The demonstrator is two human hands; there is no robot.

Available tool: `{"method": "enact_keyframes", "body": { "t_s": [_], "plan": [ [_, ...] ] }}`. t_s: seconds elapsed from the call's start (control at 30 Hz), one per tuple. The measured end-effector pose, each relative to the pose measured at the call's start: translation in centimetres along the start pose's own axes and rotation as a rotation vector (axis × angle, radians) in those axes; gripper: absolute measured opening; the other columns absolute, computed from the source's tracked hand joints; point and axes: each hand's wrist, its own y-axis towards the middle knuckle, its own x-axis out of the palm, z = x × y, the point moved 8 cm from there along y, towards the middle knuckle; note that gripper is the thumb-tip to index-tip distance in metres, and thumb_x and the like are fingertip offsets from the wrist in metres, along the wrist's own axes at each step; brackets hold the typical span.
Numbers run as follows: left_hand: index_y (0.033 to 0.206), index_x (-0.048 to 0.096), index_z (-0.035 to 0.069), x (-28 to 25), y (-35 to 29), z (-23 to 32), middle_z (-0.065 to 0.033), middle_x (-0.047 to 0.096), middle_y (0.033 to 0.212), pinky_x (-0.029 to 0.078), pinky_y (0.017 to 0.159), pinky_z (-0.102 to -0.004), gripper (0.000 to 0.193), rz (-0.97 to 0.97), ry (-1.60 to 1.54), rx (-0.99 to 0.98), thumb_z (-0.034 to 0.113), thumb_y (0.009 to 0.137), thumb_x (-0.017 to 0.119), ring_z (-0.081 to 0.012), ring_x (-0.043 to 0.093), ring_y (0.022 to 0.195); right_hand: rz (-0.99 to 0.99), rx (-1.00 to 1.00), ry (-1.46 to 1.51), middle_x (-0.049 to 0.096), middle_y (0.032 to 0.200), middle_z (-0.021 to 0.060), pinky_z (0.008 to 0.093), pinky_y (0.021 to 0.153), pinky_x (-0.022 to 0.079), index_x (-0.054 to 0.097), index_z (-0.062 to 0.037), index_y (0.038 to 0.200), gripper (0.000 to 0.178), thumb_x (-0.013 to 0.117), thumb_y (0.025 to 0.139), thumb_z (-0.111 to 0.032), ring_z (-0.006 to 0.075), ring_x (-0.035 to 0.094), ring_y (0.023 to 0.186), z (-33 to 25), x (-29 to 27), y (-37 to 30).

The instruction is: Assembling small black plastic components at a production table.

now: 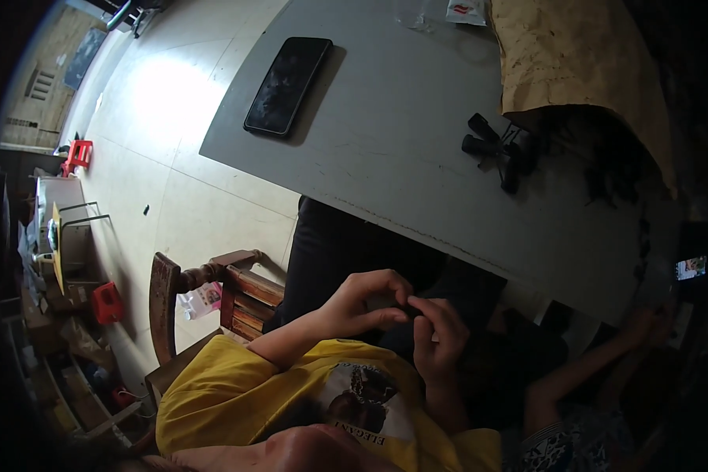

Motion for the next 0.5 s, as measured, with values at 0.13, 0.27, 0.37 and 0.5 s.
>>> {"method": "enact_keyframes", "body": {
  "t_s": [0.13, 0.27, 0.37, 0.5],
  "plan": [
    [0.093, 0.052, 0.003, 0.8, 0.1, -1.3, -0.003, 0.056, 0.094, 0.043, 0.075, -0.0235, 0.02, 0.02, -0.226, -0.046, 0.01, 0.08, 0.065, -0.0078, 0.052, 0.088, 0.042, 0.038, -0.092, 0.06, 0.081, 0.0117, 0.0296, 0.059, 0.046, 0.061, -0.0012, 0.101, 0.021, 0.053, 0.082, -0.006, 0.0231, 0.059, 0.069, -0.1, -0.4, -0.3],
    [0.091, 0.051, 0.004, 1.5, 0.7, -2.6, -0.0028, 0.053, 0.095, 0.042, 0.079, -0.0239, 0.013, 0.034, -0.587, -0.052, 0.006, 0.083, 0.061, -0.0097, 0.051, 0.089, 0.088, -0.027, -0.203, 0.058, 0.082, 0.0113, 0.0285, 0.06, 0.044, 0.06, 0.0008, 0.1, 0.022, 0.049, 0.086, -0.012, 0.0206, 0.056, 0.071, -0.6, 0.1, -0.6],
    [0.086, 0.051, 0.005, 2.2, 1.2, -3.0, -0.0038, 0.051, 0.092, 0.041, 0.079, -0.0243, 0.009, 0.006, -0.757, -0.035, 0.003, 0.083, 0.058, -0.0114, 0.05, 0.088, 0.094, -0.048, -0.224, 0.057, 0.083, 0.012, 0.0287, 0.06, 0.044, 0.06, 0.0003, 0.102, 0.022, 0.049, 0.084, -0.009, 0.0216, 0.056, 0.071, -0.7, 0.2, -0.4],
    [0.081, 0.05, 0.005, 2.4, 1.4, -3.4, -0.0053, 0.049, 0.089, 0.041, 0.079, -0.0258, 0.01, 0.035, -0.785, -0.055, 0.001, 0.08, 0.059, -0.0142, 0.05, 0.086, 0.093, -0.106, -0.188, 0.056, 0.084, 0.0125, 0.0292, 0.06, 0.045, 0.059, 0.0004, 0.103, 0.023, 0.051, 0.082, -0.005, 0.0225, 0.056, 0.071, -0.4, 0.2, -0.5]
  ]
}}
